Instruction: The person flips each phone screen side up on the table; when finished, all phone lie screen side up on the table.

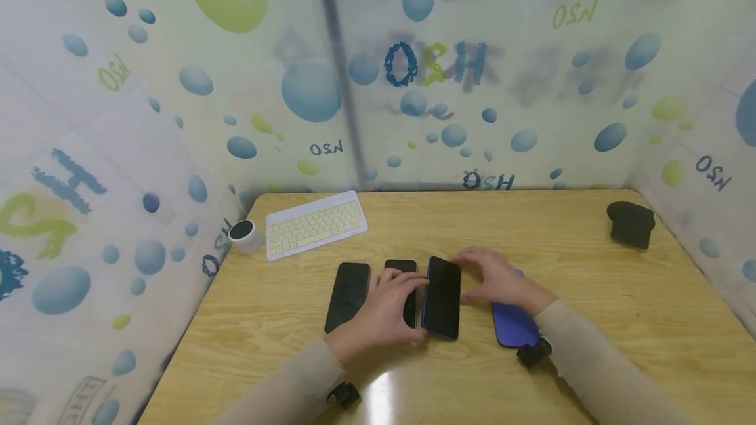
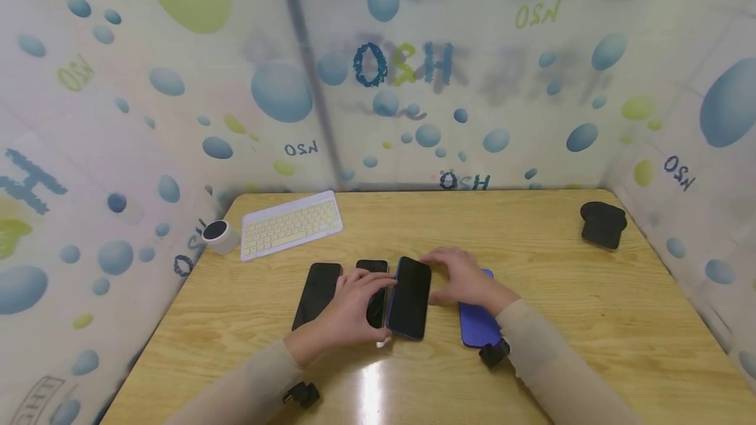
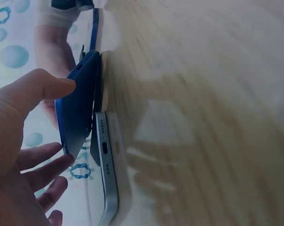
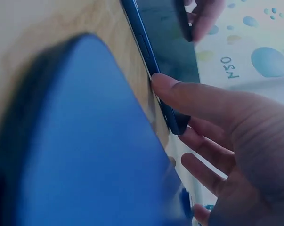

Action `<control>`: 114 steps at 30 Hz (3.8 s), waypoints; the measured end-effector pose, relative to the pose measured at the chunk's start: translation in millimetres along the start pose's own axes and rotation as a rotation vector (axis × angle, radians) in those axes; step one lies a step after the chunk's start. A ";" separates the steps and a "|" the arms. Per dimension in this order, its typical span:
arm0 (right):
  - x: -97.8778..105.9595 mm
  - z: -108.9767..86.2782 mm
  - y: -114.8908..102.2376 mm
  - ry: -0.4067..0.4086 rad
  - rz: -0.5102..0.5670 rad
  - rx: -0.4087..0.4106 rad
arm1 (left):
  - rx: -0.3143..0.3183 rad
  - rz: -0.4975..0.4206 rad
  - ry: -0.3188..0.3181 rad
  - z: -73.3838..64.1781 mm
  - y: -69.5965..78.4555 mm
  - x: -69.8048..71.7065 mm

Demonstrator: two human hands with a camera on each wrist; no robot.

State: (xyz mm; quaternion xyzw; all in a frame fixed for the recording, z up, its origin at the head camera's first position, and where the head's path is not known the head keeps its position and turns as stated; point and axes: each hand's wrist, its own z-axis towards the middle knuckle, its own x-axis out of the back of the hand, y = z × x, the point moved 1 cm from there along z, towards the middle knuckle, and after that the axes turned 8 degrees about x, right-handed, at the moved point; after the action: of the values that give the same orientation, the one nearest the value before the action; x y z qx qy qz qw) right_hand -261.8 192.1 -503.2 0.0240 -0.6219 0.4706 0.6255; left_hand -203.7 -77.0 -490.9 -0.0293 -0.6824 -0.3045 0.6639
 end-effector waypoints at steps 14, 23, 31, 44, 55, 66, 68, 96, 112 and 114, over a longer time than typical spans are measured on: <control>11.4 -1.0 7.9 -0.106 0.014 -0.004 | -0.007 0.138 -0.020 5.8 11.6 -6.1; 12.6 -1.0 8.3 -0.141 -0.020 -0.005 | 0.011 0.130 -0.079 7.0 12.9 -8.1; 14.0 -3.8 4.5 -0.150 -0.015 -0.020 | 0.035 0.151 -0.120 6.0 19.9 -4.2; 25.5 -33.5 11.1 -0.035 -0.054 0.025 | 0.000 0.086 -0.087 6.8 22.9 -4.1; 42.6 -59.9 24.8 -0.033 -0.078 -0.033 | -0.093 0.052 -0.135 23.6 41.6 -13.4; 58.2 -87.2 35.1 -0.058 -0.015 -0.061 | -0.144 0.139 -0.144 46.8 72.9 -32.1; 59.5 -89.4 35.1 -0.062 -0.010 -0.058 | -0.143 0.148 -0.153 49.3 75.8 -33.8; 57.8 -99.5 47.8 -0.054 0.004 -0.034 | -0.092 0.142 -0.190 64.1 89.9 -46.9; 57.0 -101.6 46.9 -0.025 0.003 -0.095 | -0.078 0.183 -0.162 63.4 94.2 -45.7; 57.8 -102.2 46.5 -0.024 0.012 -0.118 | -0.080 0.190 -0.156 62.8 94.8 -45.3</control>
State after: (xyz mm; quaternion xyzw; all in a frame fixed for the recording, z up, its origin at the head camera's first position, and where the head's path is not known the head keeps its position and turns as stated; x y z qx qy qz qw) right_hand -225.9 313.1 -505.8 -0.0109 -0.6562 0.4366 0.6154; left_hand -212.0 45.1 -492.8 -0.1441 -0.7134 -0.2641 0.6329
